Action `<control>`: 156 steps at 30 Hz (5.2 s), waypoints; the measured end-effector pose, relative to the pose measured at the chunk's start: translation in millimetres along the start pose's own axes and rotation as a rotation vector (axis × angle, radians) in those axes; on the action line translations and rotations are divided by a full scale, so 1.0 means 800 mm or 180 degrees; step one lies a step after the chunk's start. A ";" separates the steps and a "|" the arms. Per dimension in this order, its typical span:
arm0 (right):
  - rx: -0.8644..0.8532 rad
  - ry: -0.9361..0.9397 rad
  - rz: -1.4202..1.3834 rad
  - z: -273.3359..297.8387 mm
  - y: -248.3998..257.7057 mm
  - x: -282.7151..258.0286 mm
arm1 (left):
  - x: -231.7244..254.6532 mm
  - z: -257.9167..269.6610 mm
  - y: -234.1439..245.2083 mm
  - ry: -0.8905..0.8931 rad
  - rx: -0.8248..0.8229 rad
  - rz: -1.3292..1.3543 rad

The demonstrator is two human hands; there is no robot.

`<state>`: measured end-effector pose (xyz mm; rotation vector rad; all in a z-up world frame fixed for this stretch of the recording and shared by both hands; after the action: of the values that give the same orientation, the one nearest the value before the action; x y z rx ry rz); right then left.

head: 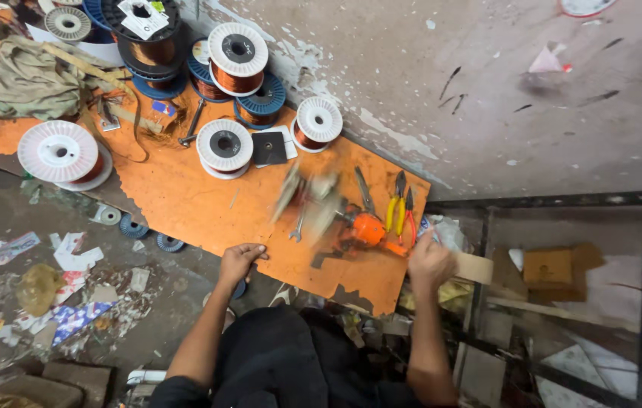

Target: The person operates a motorized coil winding machine to wrap copper wire onto a bobbin. They repeatedly start and stop the machine, adjust the wire placement by hand, and ensure the winding is even.

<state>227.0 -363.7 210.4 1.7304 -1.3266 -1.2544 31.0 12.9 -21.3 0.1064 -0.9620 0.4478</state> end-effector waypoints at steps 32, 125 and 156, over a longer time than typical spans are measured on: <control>-0.0536 0.0056 0.0424 -0.134 -0.100 -0.030 | -0.004 -0.003 -0.002 -0.0264 -0.0046 0.0405; -0.0826 -0.1352 -0.0204 0.080 -0.024 0.032 | -0.007 -0.012 -0.001 -0.0038 0.0061 0.0300; -0.1074 -0.0477 -0.0020 -0.003 -0.164 0.007 | -0.012 -0.010 -0.004 -0.0037 0.0015 0.0227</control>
<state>277.1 -329.0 93.7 1.4290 -1.1127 -1.5373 33.8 9.2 -33.8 0.0793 -0.9784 0.5155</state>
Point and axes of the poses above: each hand's wrist, its own z-axis away from the middle knuckle, its own y-axis out of the back of the hand, x = y × z, the point moved 4 cm from there along -z, towards the middle knuckle, and after that the axes turned 5 degrees about -z, right-handed, at the moved point
